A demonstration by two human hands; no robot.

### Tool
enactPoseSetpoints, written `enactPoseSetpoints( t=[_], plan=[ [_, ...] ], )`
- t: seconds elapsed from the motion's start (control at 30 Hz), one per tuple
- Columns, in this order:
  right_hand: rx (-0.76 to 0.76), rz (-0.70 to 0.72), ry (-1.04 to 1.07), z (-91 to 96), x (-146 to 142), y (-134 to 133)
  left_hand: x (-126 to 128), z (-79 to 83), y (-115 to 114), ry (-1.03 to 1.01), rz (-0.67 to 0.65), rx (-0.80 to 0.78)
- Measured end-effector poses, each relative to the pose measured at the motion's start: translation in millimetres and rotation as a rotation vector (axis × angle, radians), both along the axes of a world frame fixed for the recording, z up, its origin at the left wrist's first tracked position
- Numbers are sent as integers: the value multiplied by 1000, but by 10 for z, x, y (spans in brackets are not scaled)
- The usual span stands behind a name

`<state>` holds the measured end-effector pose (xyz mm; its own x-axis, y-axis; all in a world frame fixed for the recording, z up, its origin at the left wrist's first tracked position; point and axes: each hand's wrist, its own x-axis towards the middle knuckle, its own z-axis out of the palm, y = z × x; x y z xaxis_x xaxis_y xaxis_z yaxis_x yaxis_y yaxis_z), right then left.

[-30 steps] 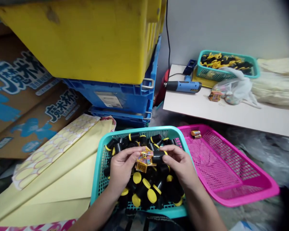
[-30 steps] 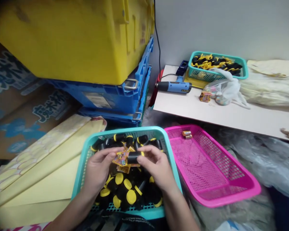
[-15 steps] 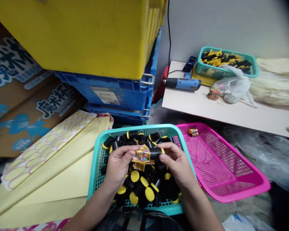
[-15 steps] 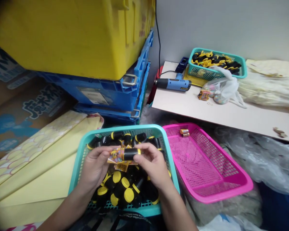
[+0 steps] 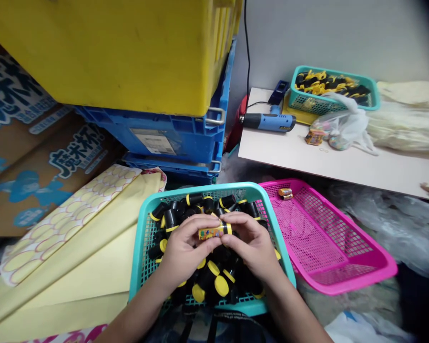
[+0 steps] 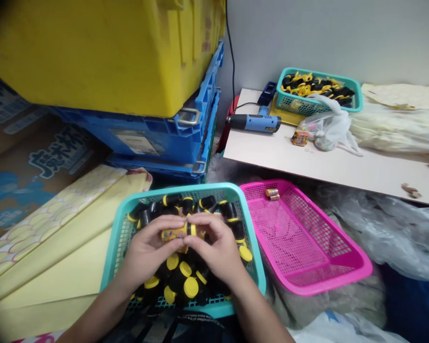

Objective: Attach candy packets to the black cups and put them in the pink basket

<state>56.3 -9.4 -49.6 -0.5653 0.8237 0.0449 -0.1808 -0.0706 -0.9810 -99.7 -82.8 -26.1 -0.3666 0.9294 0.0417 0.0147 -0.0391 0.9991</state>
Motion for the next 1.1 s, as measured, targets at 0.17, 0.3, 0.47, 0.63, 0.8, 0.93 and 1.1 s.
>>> enactPoseSetpoints(
  t=[0.17,0.3,0.47,0.63,0.8,0.93,1.1],
  plan=[
    [-189,154,109,-25,-41,-21,57,24,26,-284,-61,-40],
    [-369,236,156,-73,-119,-42,106,9,17,-357,-24,-84],
    [-214,147,60,-90,-132,-45,116,-93,-15,-374,-17,-92],
    [-228,141,66,-81,-113,-51,104,-72,-33,-346,-64,-96],
    [-335,241,185,-93,-102,-54,117,49,-11,-252,-106,-59],
    [-357,247,225,-132,-88,-40,137,-6,-11,-191,-66,-71],
    [-268,228,114,-102,-83,-56,138,-94,-12,19,-84,-36]
  ],
)
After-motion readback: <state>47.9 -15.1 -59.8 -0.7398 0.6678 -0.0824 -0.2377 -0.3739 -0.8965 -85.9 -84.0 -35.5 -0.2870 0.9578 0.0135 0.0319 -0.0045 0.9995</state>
